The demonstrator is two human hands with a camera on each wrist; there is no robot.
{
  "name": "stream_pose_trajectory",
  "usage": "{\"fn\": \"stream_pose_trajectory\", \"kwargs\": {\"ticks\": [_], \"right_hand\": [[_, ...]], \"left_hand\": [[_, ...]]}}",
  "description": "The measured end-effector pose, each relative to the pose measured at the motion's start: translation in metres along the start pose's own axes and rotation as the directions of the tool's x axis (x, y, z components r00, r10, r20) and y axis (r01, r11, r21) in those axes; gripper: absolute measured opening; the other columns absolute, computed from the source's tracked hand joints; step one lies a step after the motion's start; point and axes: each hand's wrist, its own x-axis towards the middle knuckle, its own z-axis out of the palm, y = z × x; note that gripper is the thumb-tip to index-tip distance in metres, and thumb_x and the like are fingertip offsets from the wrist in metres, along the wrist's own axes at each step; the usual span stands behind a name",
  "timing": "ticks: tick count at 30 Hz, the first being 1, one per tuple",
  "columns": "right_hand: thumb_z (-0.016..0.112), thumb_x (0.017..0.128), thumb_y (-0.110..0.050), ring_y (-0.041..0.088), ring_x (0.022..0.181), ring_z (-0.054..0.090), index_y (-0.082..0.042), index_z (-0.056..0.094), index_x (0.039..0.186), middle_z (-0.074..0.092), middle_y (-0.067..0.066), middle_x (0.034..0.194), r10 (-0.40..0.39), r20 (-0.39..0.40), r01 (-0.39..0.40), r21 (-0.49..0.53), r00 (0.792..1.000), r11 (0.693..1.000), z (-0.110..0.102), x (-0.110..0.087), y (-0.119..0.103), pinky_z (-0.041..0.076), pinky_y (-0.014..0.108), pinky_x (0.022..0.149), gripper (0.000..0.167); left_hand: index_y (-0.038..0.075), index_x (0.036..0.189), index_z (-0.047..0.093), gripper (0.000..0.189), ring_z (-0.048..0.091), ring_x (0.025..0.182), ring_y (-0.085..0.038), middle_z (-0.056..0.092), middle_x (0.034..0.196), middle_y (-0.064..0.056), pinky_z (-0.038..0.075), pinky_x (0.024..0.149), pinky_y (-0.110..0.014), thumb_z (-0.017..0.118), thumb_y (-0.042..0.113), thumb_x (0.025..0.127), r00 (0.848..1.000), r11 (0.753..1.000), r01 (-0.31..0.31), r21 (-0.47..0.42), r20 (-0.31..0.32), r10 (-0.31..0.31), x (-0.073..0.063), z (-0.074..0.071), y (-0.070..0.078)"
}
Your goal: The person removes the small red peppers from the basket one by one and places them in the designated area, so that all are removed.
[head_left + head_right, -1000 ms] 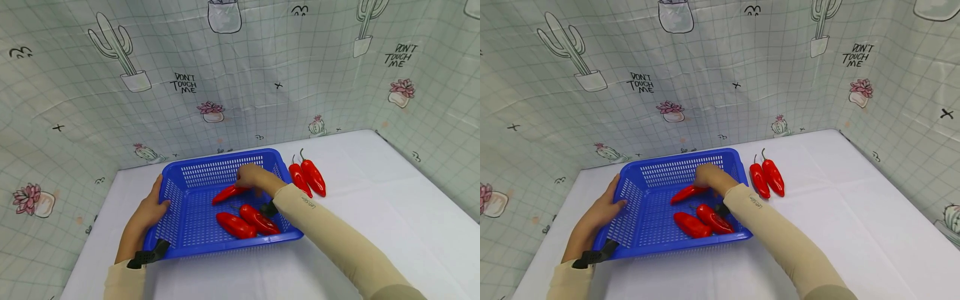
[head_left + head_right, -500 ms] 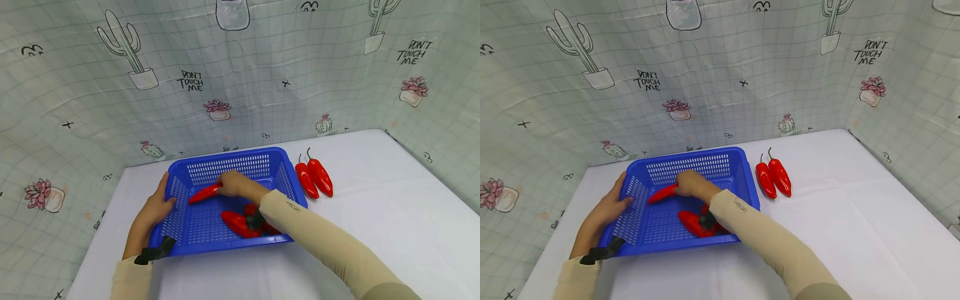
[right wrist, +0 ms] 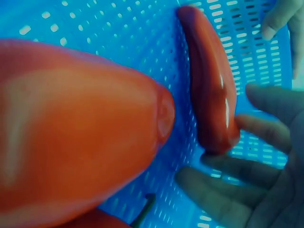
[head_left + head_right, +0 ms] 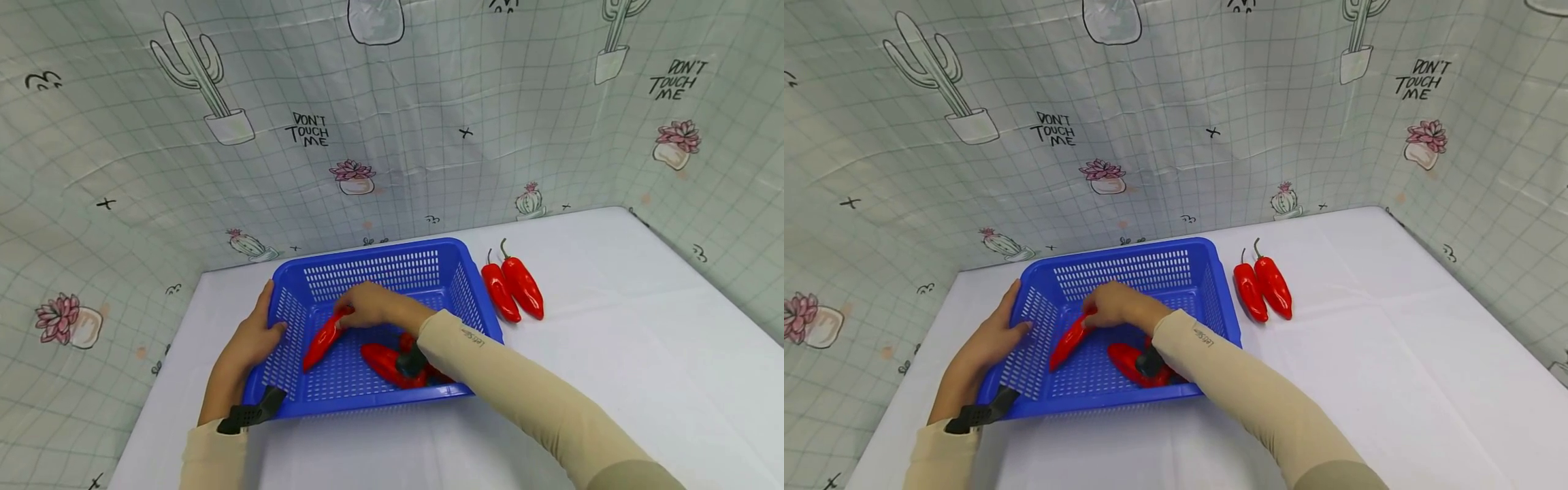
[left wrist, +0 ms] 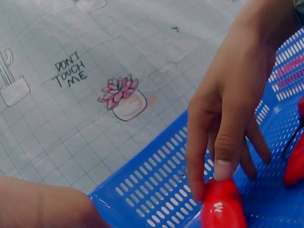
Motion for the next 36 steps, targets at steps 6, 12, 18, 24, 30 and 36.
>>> {"fn": "stream_pose_trajectory", "kwargs": {"ticks": [6, 12, 18, 24, 30, 36], "right_hand": [[0.063, 0.095, -0.025, 0.019, 0.124, 0.056, -0.019, 0.061, 0.135, 0.063, 0.001, 0.132, -0.157, 0.107, 0.147, 0.102, 0.982, 0.984, 0.007, 0.004, -0.008, 0.044, 0.033, 0.105, 0.040], [0.068, 0.093, -0.024, 0.015, 0.086, 0.067, -0.015, 0.059, 0.132, 0.067, 0.006, 0.119, -0.119, 0.106, 0.099, 0.174, 0.987, 0.980, 0.015, 0.005, -0.022, 0.054, 0.023, 0.073, 0.041], [0.069, 0.092, -0.029, 0.016, 0.057, 0.062, -0.009, 0.053, 0.131, 0.065, 0.006, 0.101, 0.032, 0.123, -0.057, 0.210, 0.992, 0.976, 0.019, 0.008, -0.036, 0.055, 0.026, 0.053, 0.047], [0.069, 0.091, -0.033, 0.012, 0.061, 0.056, -0.007, 0.055, 0.121, 0.059, 0.001, 0.082, 0.047, 0.101, -0.065, 0.181, 0.994, 0.981, 0.026, 0.018, -0.049, 0.049, 0.021, 0.053, 0.043], [0.079, 0.083, -0.024, 0.015, 0.062, 0.063, -0.008, 0.048, 0.120, 0.061, 0.006, 0.091, 0.128, 0.040, -0.134, 0.317, 0.991, 0.939, 0.030, 0.025, -0.055, 0.053, 0.022, 0.052, 0.051], [0.078, 0.079, -0.004, 0.025, 0.075, 0.070, -0.009, 0.046, 0.124, 0.061, 0.017, 0.109, 0.187, 0.049, -0.185, 0.517, 0.981, 0.836, 0.030, 0.025, -0.051, 0.058, 0.029, 0.057, 0.056]], "left_hand": [[0.005, 0.156, -0.009, 0.078, 0.040, 0.124, -0.066, 0.021, 0.150, -0.043, 0.038, 0.092, -0.074, 0.043, 0.007, 0.097, 1.000, 1.000, 0.000, -0.009, -0.001, 0.000, 0.000, 0.001, -0.001], [0.007, 0.157, -0.009, 0.079, 0.044, 0.120, -0.065, 0.020, 0.151, -0.042, 0.043, 0.087, -0.072, 0.043, 0.005, 0.097, 1.000, 0.999, 0.002, -0.038, 0.004, -0.002, 0.001, 0.003, -0.003], [0.009, 0.157, -0.011, 0.080, 0.044, 0.122, -0.064, 0.018, 0.153, -0.040, 0.043, 0.089, -0.071, 0.043, 0.006, 0.097, 1.000, 0.998, 0.003, -0.062, 0.022, -0.002, 0.002, 0.002, -0.002], [0.010, 0.157, -0.011, 0.079, 0.043, 0.123, -0.063, 0.017, 0.153, -0.040, 0.043, 0.091, -0.070, 0.043, 0.006, 0.098, 0.999, 0.998, 0.000, -0.069, 0.032, 0.002, 0.001, 0.001, -0.001], [0.013, 0.157, -0.011, 0.079, 0.046, 0.121, -0.063, 0.017, 0.154, -0.039, 0.047, 0.087, -0.068, 0.042, 0.007, 0.099, 0.999, 0.996, -0.004, -0.093, 0.033, 0.007, 0.000, 0.001, -0.002], [0.014, 0.157, -0.012, 0.079, 0.040, 0.126, -0.063, 0.015, 0.156, -0.037, 0.041, 0.092, -0.070, 0.042, 0.008, 0.099, 0.999, 0.996, 0.009, -0.091, 0.042, -0.005, 0.001, 0.001, -0.002]]}}
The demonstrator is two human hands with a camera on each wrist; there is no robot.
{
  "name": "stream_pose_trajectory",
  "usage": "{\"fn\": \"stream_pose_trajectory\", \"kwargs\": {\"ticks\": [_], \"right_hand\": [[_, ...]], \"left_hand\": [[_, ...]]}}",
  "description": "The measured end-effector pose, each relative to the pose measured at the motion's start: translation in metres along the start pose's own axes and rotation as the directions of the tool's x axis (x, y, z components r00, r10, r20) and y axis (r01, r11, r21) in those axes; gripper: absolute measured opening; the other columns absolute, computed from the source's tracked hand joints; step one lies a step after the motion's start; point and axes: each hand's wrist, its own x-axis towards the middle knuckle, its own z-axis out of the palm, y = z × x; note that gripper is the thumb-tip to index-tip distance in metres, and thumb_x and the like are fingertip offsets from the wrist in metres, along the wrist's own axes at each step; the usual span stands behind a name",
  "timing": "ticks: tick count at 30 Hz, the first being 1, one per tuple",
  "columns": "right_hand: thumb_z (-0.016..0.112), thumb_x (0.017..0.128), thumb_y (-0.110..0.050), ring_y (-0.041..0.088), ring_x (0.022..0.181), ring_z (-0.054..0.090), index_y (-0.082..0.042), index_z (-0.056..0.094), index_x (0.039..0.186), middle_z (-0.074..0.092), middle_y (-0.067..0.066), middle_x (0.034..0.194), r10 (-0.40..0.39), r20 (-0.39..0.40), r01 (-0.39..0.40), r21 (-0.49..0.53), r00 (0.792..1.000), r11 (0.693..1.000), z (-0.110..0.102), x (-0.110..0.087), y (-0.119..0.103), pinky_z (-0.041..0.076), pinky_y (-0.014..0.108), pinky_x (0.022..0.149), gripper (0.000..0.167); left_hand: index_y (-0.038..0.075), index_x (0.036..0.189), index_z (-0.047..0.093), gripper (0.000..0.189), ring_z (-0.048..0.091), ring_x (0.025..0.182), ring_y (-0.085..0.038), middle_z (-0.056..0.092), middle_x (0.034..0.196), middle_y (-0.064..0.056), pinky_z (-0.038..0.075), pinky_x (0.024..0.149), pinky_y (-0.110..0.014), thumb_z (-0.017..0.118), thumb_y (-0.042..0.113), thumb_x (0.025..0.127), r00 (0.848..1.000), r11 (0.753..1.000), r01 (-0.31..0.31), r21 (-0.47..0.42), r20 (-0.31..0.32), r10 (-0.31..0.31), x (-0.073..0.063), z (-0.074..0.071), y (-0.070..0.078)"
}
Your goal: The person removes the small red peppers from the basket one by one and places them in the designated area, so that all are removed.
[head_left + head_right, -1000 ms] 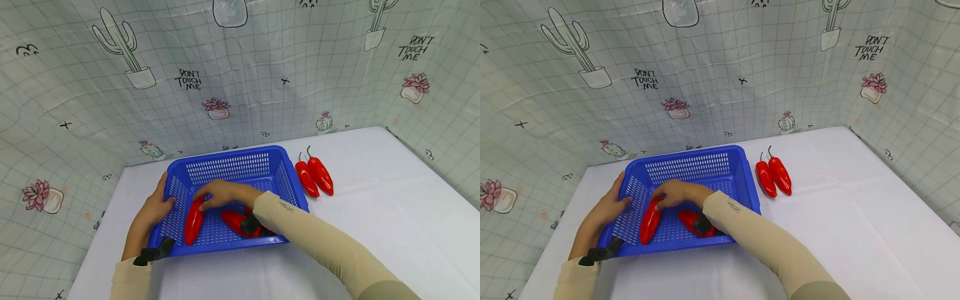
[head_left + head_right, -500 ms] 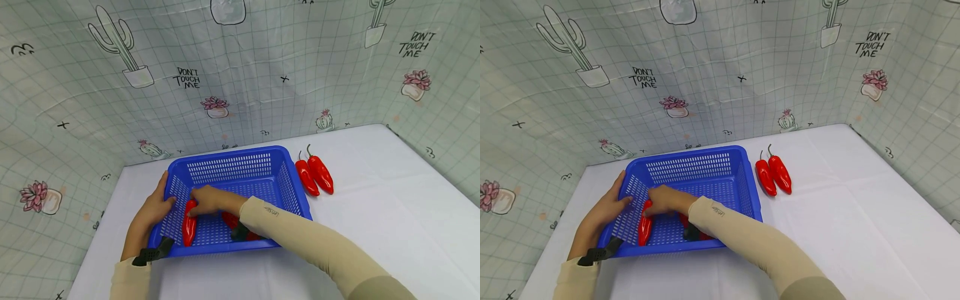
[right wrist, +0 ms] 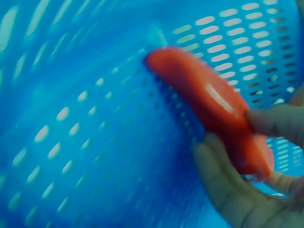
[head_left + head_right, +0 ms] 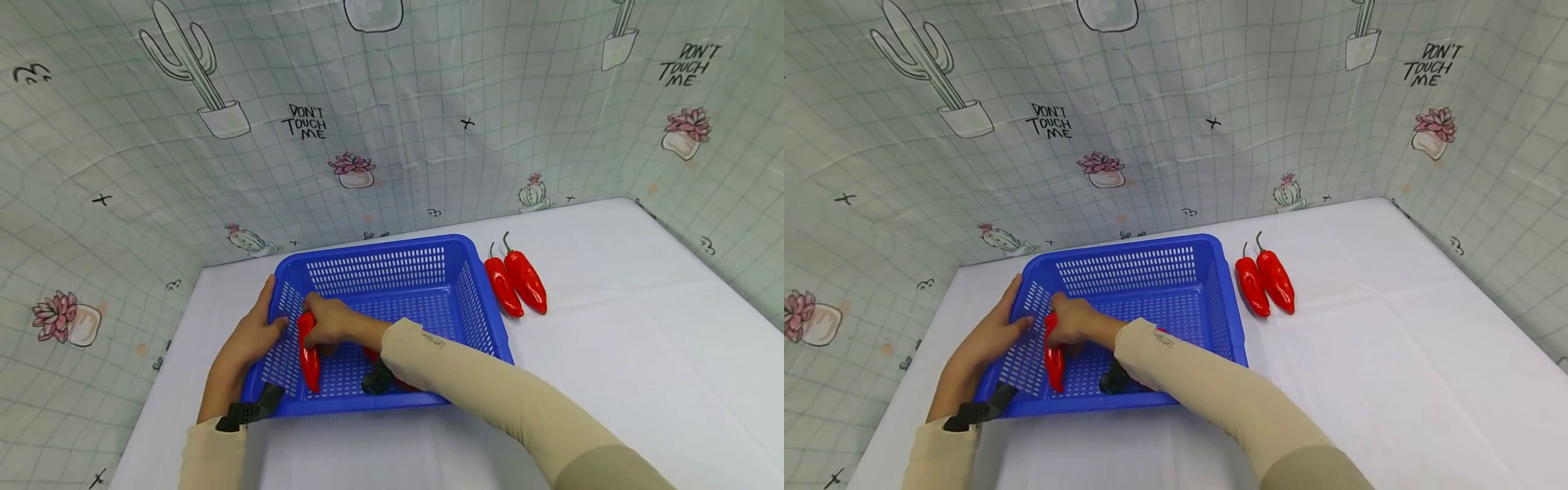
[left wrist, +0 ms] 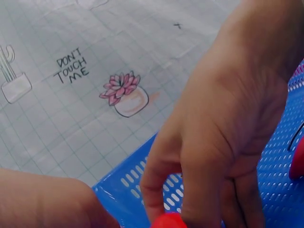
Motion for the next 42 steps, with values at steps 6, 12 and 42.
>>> {"fn": "stream_pose_trajectory", "kwargs": {"ticks": [6, 12, 42], "right_hand": [[0.079, 0.077, -0.010, 0.023, 0.099, 0.066, -0.014, 0.049, 0.131, 0.062, 0.013, 0.120, -0.023, -0.052, 0.017, -0.116, 0.998, 0.993, -0.007, -0.001, 0.000, 0.056, 0.029, 0.076, 0.063], [0.071, 0.079, 0.007, 0.030, 0.087, 0.071, -0.017, 0.047, 0.141, 0.057, 0.020, 0.129, -0.015, -0.036, 0.022, 0.199, 0.999, 0.980, -0.006, -0.002, -0.003, 0.060, 0.035, 0.061, 0.071], [0.074, 0.080, 0.002, 0.032, 0.101, 0.067, -0.007, 0.050, 0.143, 0.063, 0.021, 0.116, -0.041, -0.174, 0.074, 0.192, 0.984, 0.979, -0.084, -0.029, -0.005, 0.060, 0.032, 0.063, 0.068]], "left_hand": [[0.013, 0.157, -0.011, 0.079, 0.048, 0.120, -0.061, 0.017, 0.154, -0.038, 0.049, 0.086, -0.066, 0.043, 0.007, 0.099, 1.000, 1.000, 0.000, -0.005, 0.001, 0.000, 0.001, 0.001, 0.000], [0.011, 0.157, -0.010, 0.079, 0.046, 0.122, -0.061, 0.019, 0.154, -0.038, 0.045, 0.091, -0.068, 0.043, 0.007, 0.098, 1.000, 1.000, -0.015, 0.008, -0.014, 0.015, 0.000, 0.000, 0.000], [0.012, 0.156, -0.014, 0.080, 0.021, 0.138, -0.061, 0.008, 0.158, -0.035, 0.023, 0.106, -0.072, 0.042, 0.007, 0.099, 1.000, 1.000, -0.014, 0.001, 0.004, 0.014, 0.002, -0.001, 0.002]]}}
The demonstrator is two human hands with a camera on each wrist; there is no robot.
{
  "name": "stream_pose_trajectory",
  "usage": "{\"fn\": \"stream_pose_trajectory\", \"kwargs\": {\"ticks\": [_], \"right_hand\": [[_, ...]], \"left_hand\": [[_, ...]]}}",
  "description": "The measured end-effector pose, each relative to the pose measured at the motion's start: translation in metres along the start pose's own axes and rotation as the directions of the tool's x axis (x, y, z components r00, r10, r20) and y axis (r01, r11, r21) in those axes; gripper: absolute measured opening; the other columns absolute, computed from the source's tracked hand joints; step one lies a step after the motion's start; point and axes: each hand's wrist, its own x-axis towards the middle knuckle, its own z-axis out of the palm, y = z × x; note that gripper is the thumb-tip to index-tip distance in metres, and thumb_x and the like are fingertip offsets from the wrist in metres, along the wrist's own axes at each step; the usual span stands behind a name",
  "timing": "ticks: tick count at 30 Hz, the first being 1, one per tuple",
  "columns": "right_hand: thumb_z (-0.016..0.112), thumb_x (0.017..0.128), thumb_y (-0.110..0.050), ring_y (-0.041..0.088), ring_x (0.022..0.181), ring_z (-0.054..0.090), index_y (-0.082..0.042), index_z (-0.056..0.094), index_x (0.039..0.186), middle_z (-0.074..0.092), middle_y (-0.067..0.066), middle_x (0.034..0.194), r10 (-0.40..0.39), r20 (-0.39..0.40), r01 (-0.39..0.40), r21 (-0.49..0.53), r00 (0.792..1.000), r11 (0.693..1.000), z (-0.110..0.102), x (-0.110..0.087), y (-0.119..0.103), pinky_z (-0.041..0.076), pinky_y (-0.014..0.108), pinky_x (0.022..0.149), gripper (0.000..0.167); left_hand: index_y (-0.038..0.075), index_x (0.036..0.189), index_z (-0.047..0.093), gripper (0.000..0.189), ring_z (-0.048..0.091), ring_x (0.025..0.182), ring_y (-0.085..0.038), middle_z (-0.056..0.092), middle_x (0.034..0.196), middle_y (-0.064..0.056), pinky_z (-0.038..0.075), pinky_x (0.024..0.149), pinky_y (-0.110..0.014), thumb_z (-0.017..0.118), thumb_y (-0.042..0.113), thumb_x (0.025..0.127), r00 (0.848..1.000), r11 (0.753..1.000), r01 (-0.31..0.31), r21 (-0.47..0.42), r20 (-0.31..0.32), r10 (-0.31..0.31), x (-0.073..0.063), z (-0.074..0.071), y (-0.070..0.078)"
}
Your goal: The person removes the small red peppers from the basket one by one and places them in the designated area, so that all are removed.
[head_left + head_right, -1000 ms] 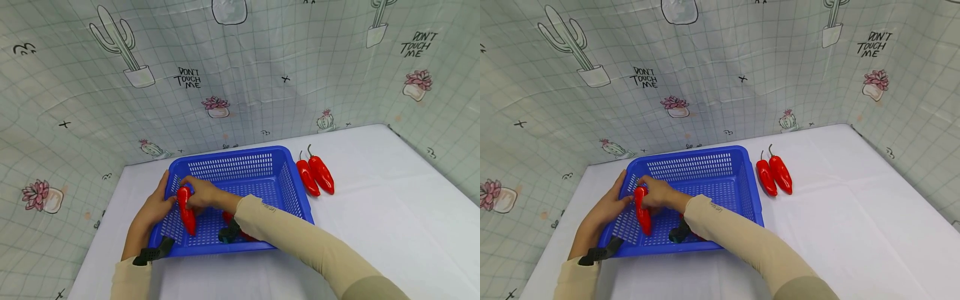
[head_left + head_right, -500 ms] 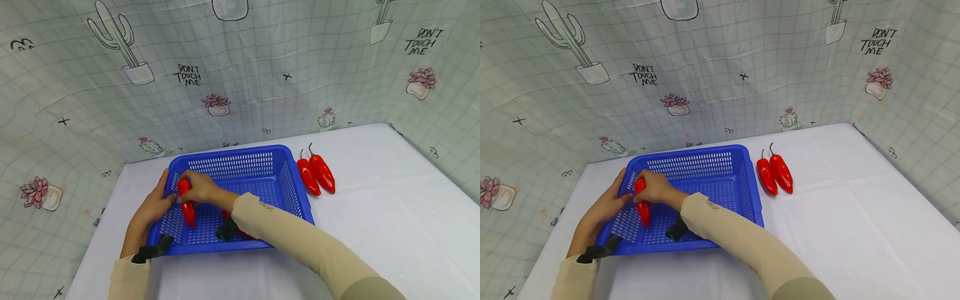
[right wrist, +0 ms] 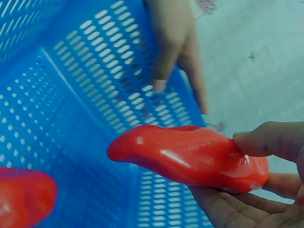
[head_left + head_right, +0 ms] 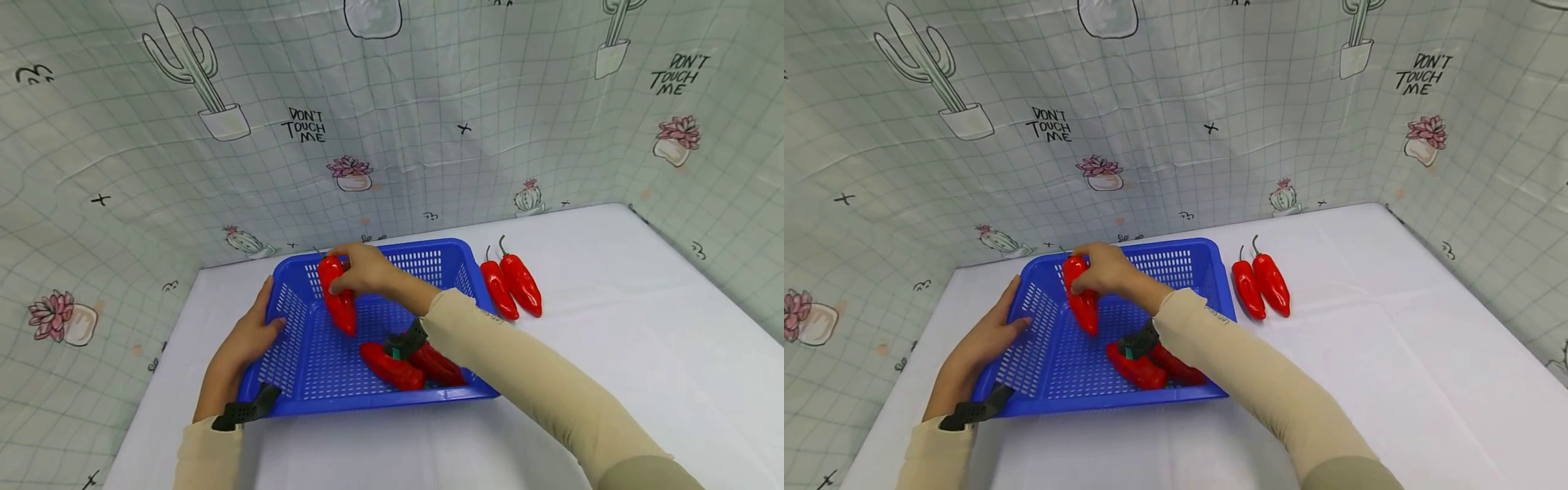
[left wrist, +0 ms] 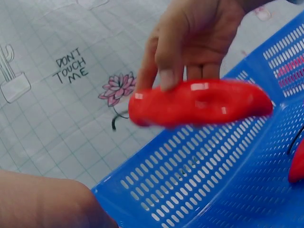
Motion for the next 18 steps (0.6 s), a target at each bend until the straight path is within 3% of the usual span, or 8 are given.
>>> {"fn": "stream_pose_trajectory", "kwargs": {"ticks": [10, 18], "right_hand": [[0.070, 0.083, -0.003, 0.032, 0.107, 0.063, -0.018, 0.047, 0.146, 0.059, 0.018, 0.125, -0.008, -0.070, 0.011, 0.037, 0.997, 0.999, -0.042, -0.012, -0.003, 0.059, 0.040, 0.080, 0.068], [0.068, 0.084, -0.001, 0.037, 0.109, 0.061, -0.016, 0.045, 0.147, 0.055, 0.022, 0.125, -0.025, -0.080, 0.034, 0.115, 0.996, 0.993, -0.080, -0.023, 0.001, 0.057, 0.046, 0.086, 0.069]], "left_hand": [[0.013, 0.156, -0.014, 0.080, 0.020, 0.138, -0.061, 0.007, 0.158, -0.035, 0.023, 0.107, -0.072, 0.041, 0.006, 0.099, 1.000, 1.000, -0.008, -0.003, -0.004, 0.008, 0.002, -0.001, -0.002], [0.011, 0.156, -0.014, 0.080, 0.019, 0.138, -0.061, 0.007, 0.158, -0.034, 0.023, 0.106, -0.073, 0.042, 0.006, 0.099, 1.000, 1.000, -0.011, 0.002, 0.001, 0.011, 0.000, -0.001, -0.001]]}}
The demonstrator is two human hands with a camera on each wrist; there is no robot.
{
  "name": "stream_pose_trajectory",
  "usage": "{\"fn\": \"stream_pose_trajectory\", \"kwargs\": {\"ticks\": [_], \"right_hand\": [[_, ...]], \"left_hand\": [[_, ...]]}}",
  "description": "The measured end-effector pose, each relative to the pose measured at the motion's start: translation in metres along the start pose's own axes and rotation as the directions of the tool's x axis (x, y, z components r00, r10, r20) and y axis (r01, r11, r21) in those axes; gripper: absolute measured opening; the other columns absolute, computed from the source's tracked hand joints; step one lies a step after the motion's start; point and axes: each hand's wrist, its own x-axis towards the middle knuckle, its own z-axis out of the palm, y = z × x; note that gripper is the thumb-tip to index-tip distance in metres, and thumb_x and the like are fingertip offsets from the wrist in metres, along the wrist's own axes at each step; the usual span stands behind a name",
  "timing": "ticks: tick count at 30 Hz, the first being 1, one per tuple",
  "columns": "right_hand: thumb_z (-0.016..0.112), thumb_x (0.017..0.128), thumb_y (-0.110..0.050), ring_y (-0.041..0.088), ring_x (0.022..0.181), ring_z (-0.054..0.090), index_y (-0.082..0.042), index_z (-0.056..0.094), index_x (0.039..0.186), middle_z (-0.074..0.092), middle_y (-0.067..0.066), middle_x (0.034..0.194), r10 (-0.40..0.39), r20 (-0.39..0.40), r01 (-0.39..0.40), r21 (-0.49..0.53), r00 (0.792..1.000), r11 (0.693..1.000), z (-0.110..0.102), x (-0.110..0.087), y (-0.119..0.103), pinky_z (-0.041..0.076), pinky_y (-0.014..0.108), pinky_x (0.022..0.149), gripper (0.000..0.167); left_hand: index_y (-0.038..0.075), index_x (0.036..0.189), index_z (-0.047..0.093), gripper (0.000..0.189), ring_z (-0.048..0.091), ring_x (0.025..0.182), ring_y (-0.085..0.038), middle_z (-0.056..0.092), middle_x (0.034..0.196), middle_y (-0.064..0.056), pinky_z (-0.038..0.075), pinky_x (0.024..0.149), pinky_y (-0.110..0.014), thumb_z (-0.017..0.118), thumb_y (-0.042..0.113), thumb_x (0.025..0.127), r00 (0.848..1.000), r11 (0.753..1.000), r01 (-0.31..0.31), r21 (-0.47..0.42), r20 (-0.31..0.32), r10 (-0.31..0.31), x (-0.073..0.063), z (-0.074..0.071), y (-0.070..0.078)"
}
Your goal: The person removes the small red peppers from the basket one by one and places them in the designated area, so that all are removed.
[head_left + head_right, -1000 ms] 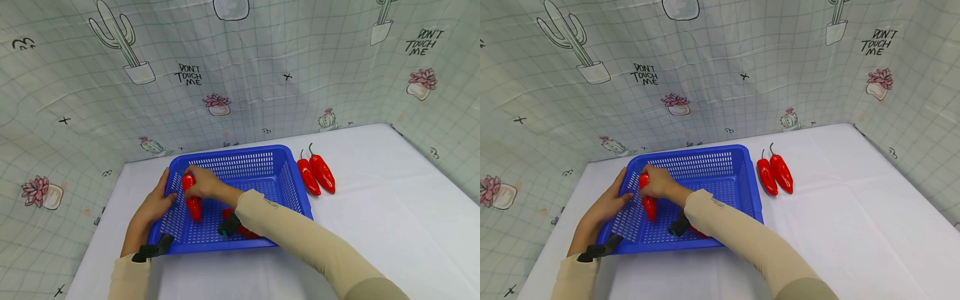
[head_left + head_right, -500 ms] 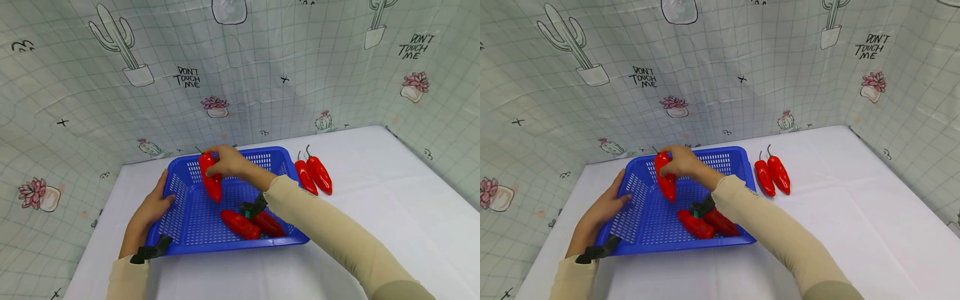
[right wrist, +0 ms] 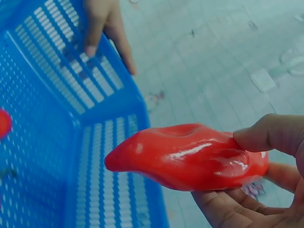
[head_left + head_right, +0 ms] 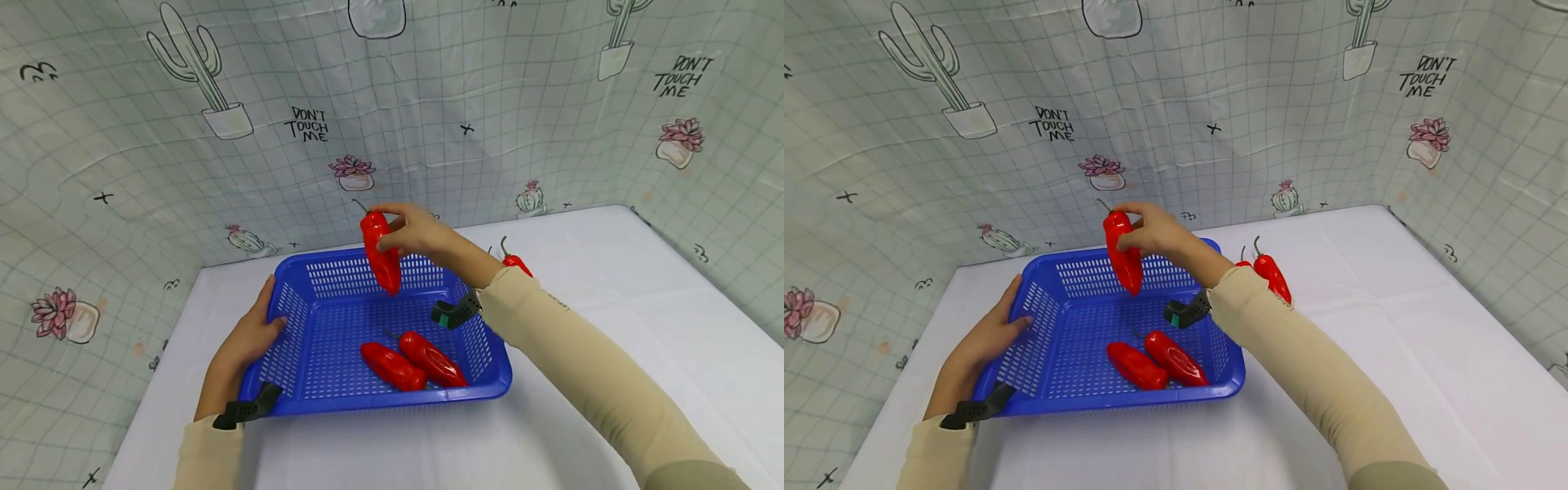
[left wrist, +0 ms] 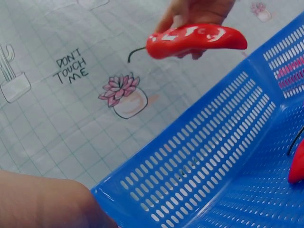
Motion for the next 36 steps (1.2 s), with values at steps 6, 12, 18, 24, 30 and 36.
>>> {"fn": "stream_pose_trajectory", "kwargs": {"ticks": [6, 12, 18, 24, 30, 36], "right_hand": [[0.064, 0.085, 0.000, 0.039, 0.110, 0.060, -0.015, 0.043, 0.149, 0.052, 0.025, 0.125, -0.005, -0.016, 0.005, 0.008, 1.000, 1.000, -0.023, -0.007, 0.005, 0.054, 0.051, 0.089, 0.069], [0.061, 0.087, 0.000, 0.039, 0.110, 0.060, -0.015, 0.042, 0.149, 0.051, 0.025, 0.127, 0.003, -0.048, -0.003, -0.001, 0.999, 1.000, -0.044, -0.014, 0.014, 0.055, 0.050, 0.088, 0.067], [0.057, 0.089, -0.005, 0.035, 0.107, 0.061, -0.017, 0.040, 0.151, 0.052, 0.023, 0.130, 0.008, -0.093, -0.011, -0.037, 0.996, 0.999, -0.070, -0.023, 0.023, 0.055, 0.047, 0.088, 0.065], [0.058, 0.090, -0.007, 0.039, 0.110, 0.060, -0.018, 0.037, 0.152, 0.051, 0.025, 0.132, 0.024, -0.131, -0.037, -0.096, 0.991, 0.995, -0.090, -0.032, 0.037, 0.055, 0.047, 0.088, 0.066], [0.058, 0.092, -0.008, 0.035, 0.108, 0.061, -0.015, 0.035, 0.153, 0.052, 0.026, 0.131, 0.033, -0.151, -0.053, -0.133, 0.988, 0.990, -0.107, -0.044, 0.050, 0.055, 0.046, 0.088, 0.066], [0.059, 0.093, -0.010, 0.033, 0.106, 0.061, -0.012, 0.034, 0.153, 0.052, 0.026, 0.130, 0.011, -0.158, -0.036, -0.156, 0.987, 0.987, -0.119, -0.052, 0.063, 0.055, 0.047, 0.089, 0.066]], "left_hand": [[0.014, 0.156, -0.016, 0.081, 0.014, 0.140, -0.060, 0.002, 0.160, -0.031, 0.021, 0.107, -0.073, 0.041, 0.006, 0.100, 1.000, 1.000, 0.017, -0.023, 0.009, -0.017, -0.001, -0.001, 0.001], [0.017, 0.156, -0.017, 0.081, 0.016, 0.139, -0.062, 0.002, 0.160, -0.031, 0.024, 0.104, -0.074, 0.040, 0.006, 0.100, 0.999, 0.998, 0.035, -0.050, 0.018, -0.034, 0.000, 0.001, 0.000], [0.015, 0.156, -0.016, 0.080, 0.015, 0.140, -0.061, 0.002, 0.160, -0.031, 0.022, 0.105, -0.074, 0.040, 0.005, 0.099, 1.000, 0.999, 0.025, -0.032, 0.004, -0.025, 0.000, 0.001, -0.001], [0.014, 0.156, -0.016, 0.081, 0.014, 0.140, -0.061, 0.001, 0.160, -0.030, 0.022, 0.106, -0.073, 0.041, 0.005, 0.100, 1.000, 0.999, 0.025, -0.020, 0.004, -0.025, -0.001, 0.000, 0.001], [0.014, 0.156, -0.015, 0.080, 0.014, 0.141, -0.059, 0.001, 0.161, -0.030, 0.020, 0.108, -0.072, 0.041, 0.006, 0.099, 1.000, 0.999, 0.013, -0.037, 0.009, -0.013, 0.001, 0.002, -0.001], [0.012, 0.156, -0.015, 0.080, 0.014, 0.141, -0.059, 0.001, 0.160, -0.031, 0.021, 0.107, -0.073, 0.041, 0.005, 0.099, 1.000, 1.000, 0.001, -0.020, 0.004, -0.001, 0.002, 0.002, -0.003]]}}
